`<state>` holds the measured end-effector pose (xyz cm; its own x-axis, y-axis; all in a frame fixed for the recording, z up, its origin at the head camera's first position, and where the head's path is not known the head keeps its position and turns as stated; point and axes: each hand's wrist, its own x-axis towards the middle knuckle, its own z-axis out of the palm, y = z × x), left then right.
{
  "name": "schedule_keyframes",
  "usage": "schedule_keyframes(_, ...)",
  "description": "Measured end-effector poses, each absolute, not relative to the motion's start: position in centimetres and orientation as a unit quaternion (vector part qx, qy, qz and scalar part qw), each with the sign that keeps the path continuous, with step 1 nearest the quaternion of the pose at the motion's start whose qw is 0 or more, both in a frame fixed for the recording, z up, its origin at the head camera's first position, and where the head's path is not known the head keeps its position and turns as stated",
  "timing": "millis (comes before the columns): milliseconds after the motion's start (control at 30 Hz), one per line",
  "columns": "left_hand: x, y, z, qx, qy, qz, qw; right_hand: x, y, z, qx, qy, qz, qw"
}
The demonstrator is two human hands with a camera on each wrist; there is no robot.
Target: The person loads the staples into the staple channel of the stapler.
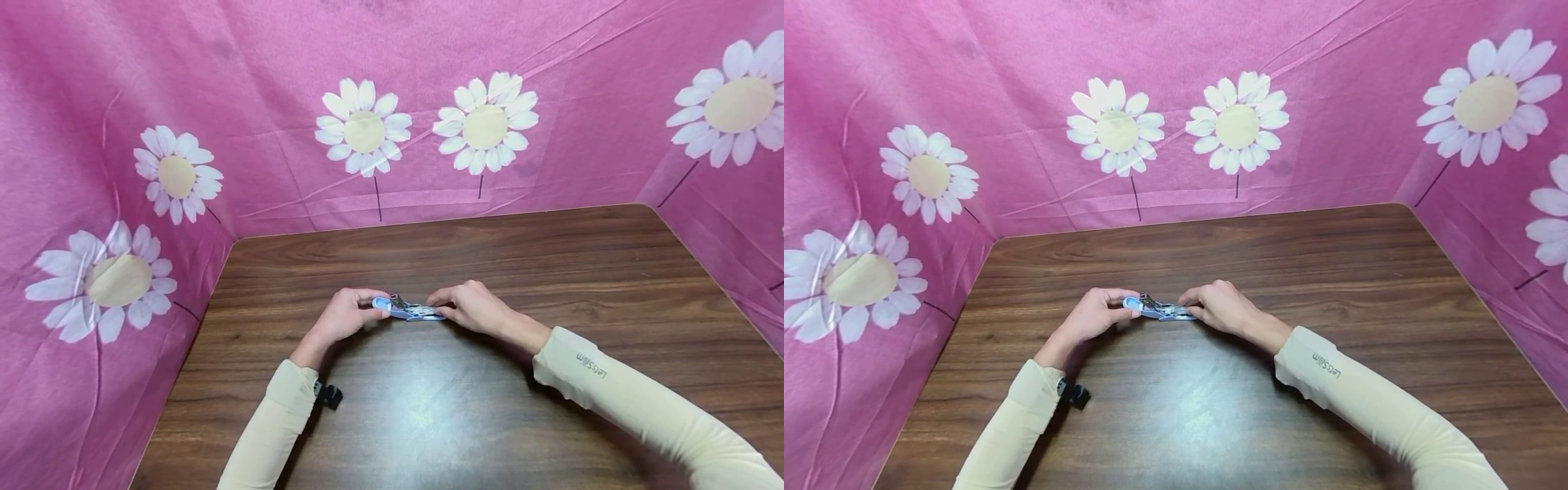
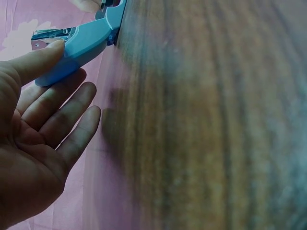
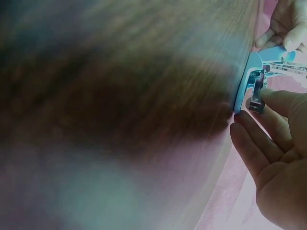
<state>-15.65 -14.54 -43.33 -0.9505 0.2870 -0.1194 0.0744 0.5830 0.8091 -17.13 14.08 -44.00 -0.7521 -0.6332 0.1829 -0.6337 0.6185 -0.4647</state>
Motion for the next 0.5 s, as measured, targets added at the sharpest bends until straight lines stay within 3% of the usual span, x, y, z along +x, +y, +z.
schedule_keyframes(500,-15.80,-14.64,-43.68,0.102,0.882,0.444,0.121,-17.13,14.27,-44.23,0.350,-0.900,0.259,0.006)
